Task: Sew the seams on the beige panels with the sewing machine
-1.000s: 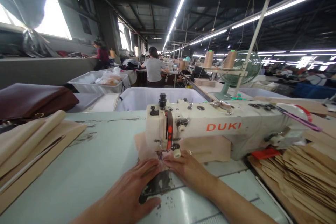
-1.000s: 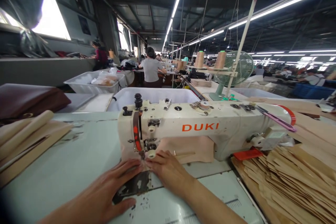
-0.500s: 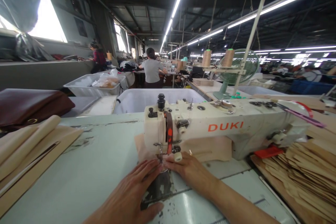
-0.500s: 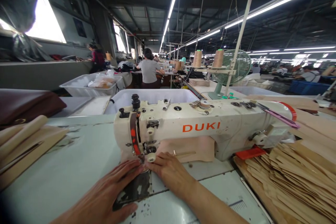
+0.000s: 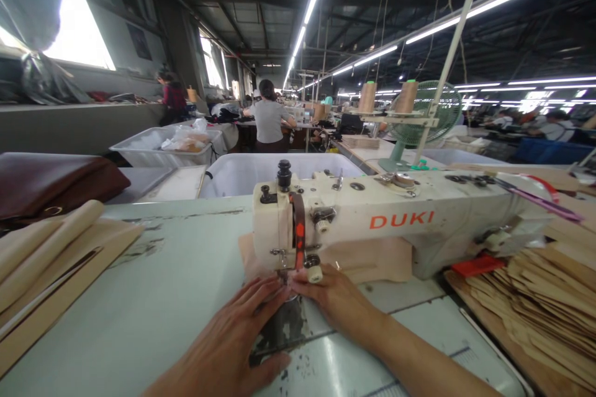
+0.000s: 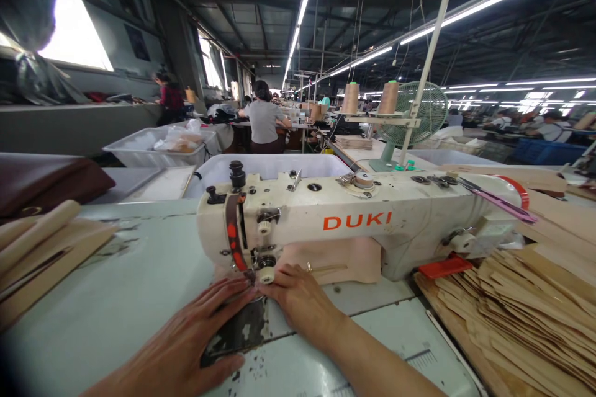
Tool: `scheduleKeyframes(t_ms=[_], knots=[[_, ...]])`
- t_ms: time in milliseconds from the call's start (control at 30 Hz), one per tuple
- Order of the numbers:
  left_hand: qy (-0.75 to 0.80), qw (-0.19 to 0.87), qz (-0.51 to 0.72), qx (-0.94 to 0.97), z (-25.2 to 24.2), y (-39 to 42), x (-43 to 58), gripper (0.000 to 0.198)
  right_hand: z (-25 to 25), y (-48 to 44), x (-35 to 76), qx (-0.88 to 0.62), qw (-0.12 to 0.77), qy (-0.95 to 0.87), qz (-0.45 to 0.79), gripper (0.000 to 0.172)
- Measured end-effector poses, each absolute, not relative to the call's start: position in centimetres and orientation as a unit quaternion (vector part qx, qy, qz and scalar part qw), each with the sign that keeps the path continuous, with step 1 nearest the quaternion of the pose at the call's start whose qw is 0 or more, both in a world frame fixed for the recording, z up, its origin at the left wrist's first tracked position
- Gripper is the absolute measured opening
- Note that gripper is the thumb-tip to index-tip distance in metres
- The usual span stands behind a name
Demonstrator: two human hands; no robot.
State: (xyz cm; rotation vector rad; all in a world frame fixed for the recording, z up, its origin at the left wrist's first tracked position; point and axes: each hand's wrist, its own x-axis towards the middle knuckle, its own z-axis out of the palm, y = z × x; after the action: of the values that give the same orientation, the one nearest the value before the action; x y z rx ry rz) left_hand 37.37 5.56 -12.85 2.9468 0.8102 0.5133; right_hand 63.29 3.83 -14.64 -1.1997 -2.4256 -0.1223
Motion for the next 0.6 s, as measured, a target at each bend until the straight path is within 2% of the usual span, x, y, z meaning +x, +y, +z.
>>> scheduleKeyframes(t_ms=[267,400,533,600], knots=[[0.261,0.034,0.152,0.953,-12.7,6.1,37.4,0.07,-12.9,2.8,62.8,-0.456,0.185,-0.87,-0.028,0.038],[0.266,-0.003,0.15,0.952,-12.4,5.8,37.4,0.065,-11.3,1.5,64.8,-0.568,0.143,-0.809,-0.056,0.033],[0.293,-0.084,0.217,0.927,-12.7,1.1,36.9,0.047,-10.6,-4.3,66.3,-0.662,0.128,-0.735,-0.068,0.035],[0.305,-0.034,0.252,0.918,-13.7,-3.0,36.6,0.044,-10.3,-8.8,65.3,-0.664,0.119,-0.737,-0.022,0.033]])
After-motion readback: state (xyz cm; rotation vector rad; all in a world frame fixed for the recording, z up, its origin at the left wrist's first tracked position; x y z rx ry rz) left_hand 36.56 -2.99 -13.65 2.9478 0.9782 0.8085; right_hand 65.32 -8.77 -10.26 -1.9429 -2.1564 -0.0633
